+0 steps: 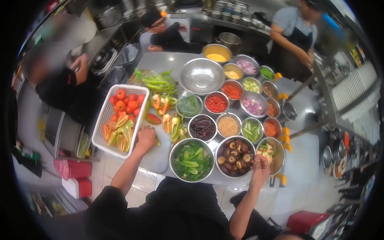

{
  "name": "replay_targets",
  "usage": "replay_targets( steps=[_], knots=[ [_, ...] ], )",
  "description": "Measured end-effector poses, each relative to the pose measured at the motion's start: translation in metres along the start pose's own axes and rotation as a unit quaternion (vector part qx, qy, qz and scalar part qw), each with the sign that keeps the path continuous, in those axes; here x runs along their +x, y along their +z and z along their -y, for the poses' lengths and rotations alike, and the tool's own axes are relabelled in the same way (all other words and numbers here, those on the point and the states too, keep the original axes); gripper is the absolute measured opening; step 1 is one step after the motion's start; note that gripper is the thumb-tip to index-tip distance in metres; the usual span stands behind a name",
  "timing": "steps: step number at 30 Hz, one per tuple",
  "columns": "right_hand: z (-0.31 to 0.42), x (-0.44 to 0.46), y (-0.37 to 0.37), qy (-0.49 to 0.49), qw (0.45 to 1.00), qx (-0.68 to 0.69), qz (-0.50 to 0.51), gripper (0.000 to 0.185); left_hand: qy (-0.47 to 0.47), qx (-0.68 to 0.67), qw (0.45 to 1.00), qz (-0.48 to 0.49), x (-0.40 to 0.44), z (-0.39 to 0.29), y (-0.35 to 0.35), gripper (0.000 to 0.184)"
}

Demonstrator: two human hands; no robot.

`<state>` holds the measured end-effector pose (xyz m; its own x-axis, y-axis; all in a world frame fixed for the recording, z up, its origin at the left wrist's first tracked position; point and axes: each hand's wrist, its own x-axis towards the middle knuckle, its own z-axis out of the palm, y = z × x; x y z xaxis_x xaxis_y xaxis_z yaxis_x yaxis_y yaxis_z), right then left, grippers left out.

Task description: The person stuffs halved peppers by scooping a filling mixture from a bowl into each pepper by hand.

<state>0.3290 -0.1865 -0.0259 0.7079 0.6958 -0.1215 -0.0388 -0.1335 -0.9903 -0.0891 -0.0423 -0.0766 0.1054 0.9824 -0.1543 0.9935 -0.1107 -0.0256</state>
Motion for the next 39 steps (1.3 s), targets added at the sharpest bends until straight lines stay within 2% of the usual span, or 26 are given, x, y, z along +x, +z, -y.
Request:
replay_targets(
  steps=[4, 11, 15, 17, 18, 20, 21, 23, 24, 25, 26, 27, 28, 29, 32, 33, 35, 37, 39],
  knots=[
    [0.001, -0.008, -0.006, 0.003, 1.0, 0.005, -0.013, 0.012, 0.05, 0.001, 0.996, -0.073, 0.004, 0.004, 0.012, 0.032],
    [-0.007, -0.009, -0.015, 0.002, 1.0, 0.015, -0.02, 0.011, 0.064, -0.015, 0.994, -0.086, -0.001, 0.005, 0.018, 0.025],
    [-0.005, -0.009, -0.019, 0.01, 1.0, 0.027, -0.011, 0.012, 0.092, -0.008, 0.988, -0.12, -0.004, -0.001, 0.005, 0.027],
    [-0.002, -0.01, -0.02, 0.01, 1.0, 0.022, -0.013, 0.012, 0.056, -0.064, 0.994, -0.063, -0.01, -0.004, -0.009, 0.028],
    [-0.003, -0.009, -0.021, 0.011, 1.0, 0.026, -0.015, 0.012, 0.064, -0.063, 0.994, -0.064, -0.014, -0.005, -0.015, 0.028],
    [0.002, -0.011, -0.022, 0.001, 1.0, 0.016, -0.01, 0.011, 0.03, -0.171, 0.976, -0.131, -0.02, -0.007, -0.03, 0.027],
    [0.004, -0.013, -0.021, -0.008, 1.0, 0.002, 0.002, 0.011, 0.041, -0.169, 0.976, -0.13, -0.021, -0.014, -0.047, 0.027],
    [0.003, -0.013, -0.019, -0.018, 1.0, 0.009, 0.021, 0.011, 0.012, -0.411, 0.905, -0.114, -0.023, -0.032, -0.075, 0.023],
    [0.002, -0.014, -0.015, -0.02, 0.998, 0.017, 0.056, 0.012, 0.092, -0.422, 0.889, -0.151, -0.008, -0.025, -0.059, 0.02],
    [0.003, -0.015, -0.011, -0.021, 0.995, 0.025, 0.092, 0.013, 0.097, -0.422, 0.89, -0.146, -0.011, -0.043, -0.072, 0.02],
    [0.009, -0.018, -0.006, -0.02, 0.996, 0.025, 0.086, 0.013, 0.063, -0.533, 0.842, -0.059, -0.012, -0.068, -0.087, 0.02],
    [0.017, -0.022, -0.001, -0.035, 0.991, 0.025, 0.128, 0.014, 0.027, -0.63, 0.776, 0.03, -0.014, -0.097, -0.1, 0.019],
    [0.023, -0.024, 0.005, -0.051, 0.984, 0.026, 0.169, 0.016, 0.043, -0.653, 0.754, 0.053, -0.014, -0.123, -0.104, 0.02],
    [0.026, -0.026, 0.01, -0.05, 0.985, 0.027, 0.161, 0.016, 0.058, -0.675, 0.732, 0.077, -0.016, -0.15, -0.105, 0.02],
    [0.033, -0.026, 0.014, -0.103, 0.977, -0.018, 0.185, 0.019, 0.171, -0.647, 0.725, 0.164, -0.017, -0.217, -0.105, 0.022],
    [0.035, -0.025, 0.011, -0.09, 0.978, -0.033, 0.184, 0.018, 0.205, -0.645, 0.713, 0.182, -0.018, -0.238, -0.105, 0.023],
    [0.034, -0.023, 0.003, -0.076, 0.98, -0.046, 0.179, 0.018, 0.208, -0.681, 0.649, 0.266, -0.023, -0.275, -0.117, 0.025],
    [0.028, -0.019, -0.005, -0.019, 0.992, 0.022, 0.12, 0.016, 0.226, -0.671, 0.643, 0.293, -0.024, -0.304, -0.117, 0.028],
    [0.03, -0.017, -0.012, 0.004, 0.995, 0.069, 0.073, 0.013, 0.209, -0.767, 0.499, 0.346, -0.023, -0.332, -0.104, 0.043]
  ],
)
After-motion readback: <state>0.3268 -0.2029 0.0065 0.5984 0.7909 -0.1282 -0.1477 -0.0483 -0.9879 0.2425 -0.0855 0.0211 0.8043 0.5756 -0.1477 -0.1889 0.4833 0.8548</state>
